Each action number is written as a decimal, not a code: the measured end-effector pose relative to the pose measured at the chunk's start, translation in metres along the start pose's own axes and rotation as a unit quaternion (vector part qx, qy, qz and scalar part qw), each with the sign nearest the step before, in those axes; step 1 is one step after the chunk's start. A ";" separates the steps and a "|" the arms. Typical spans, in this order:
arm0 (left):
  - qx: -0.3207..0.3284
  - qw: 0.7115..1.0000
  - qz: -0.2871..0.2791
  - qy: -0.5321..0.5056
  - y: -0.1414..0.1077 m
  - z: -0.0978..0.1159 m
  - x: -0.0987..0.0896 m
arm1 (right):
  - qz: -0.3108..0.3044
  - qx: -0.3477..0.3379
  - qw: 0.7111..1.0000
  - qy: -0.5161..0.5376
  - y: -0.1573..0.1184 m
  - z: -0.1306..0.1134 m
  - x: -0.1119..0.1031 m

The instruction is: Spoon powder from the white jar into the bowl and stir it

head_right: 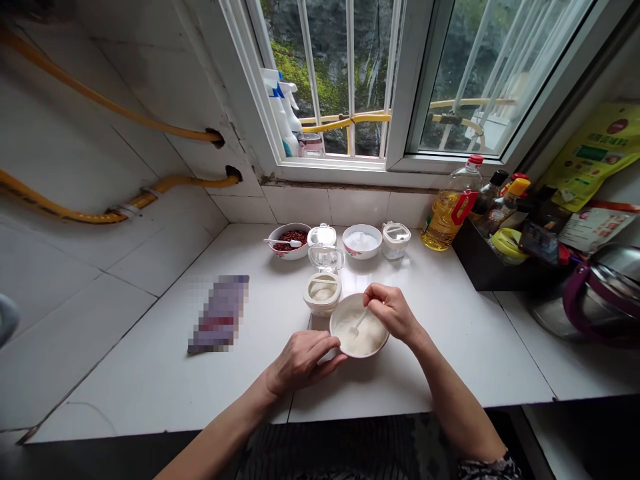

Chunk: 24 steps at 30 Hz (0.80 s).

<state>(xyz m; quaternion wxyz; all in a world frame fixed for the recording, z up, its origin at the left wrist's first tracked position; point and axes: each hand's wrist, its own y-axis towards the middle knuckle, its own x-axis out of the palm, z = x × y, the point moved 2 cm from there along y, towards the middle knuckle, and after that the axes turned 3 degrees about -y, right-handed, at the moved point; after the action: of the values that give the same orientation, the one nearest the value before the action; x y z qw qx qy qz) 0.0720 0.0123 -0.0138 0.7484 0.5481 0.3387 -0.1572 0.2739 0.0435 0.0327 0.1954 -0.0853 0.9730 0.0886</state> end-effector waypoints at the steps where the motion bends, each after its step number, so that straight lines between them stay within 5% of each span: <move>1: 0.000 1.000 0.000 -0.001 0.000 0.000 0.000 | 0.012 0.029 0.999 0.037 0.001 0.002 -0.002; 5: -0.002 1.000 -0.001 -0.002 -0.001 0.000 0.000 | 0.051 0.094 0.985 0.134 0.007 0.003 -0.008; 17: 0.002 1.000 0.001 -0.003 0.000 0.000 0.001 | 0.100 0.126 0.959 0.232 0.014 0.014 -0.009; 24: 0.005 1.000 0.007 -0.005 0.000 0.000 0.001 | 0.116 0.081 0.960 0.242 0.012 0.007 0.001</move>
<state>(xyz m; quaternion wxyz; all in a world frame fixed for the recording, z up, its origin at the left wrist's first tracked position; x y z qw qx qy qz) 0.0727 0.0126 -0.0141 0.7483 0.5536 0.3303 -0.1567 0.2736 0.0562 0.0273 -0.0517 0.0258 0.9983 0.0079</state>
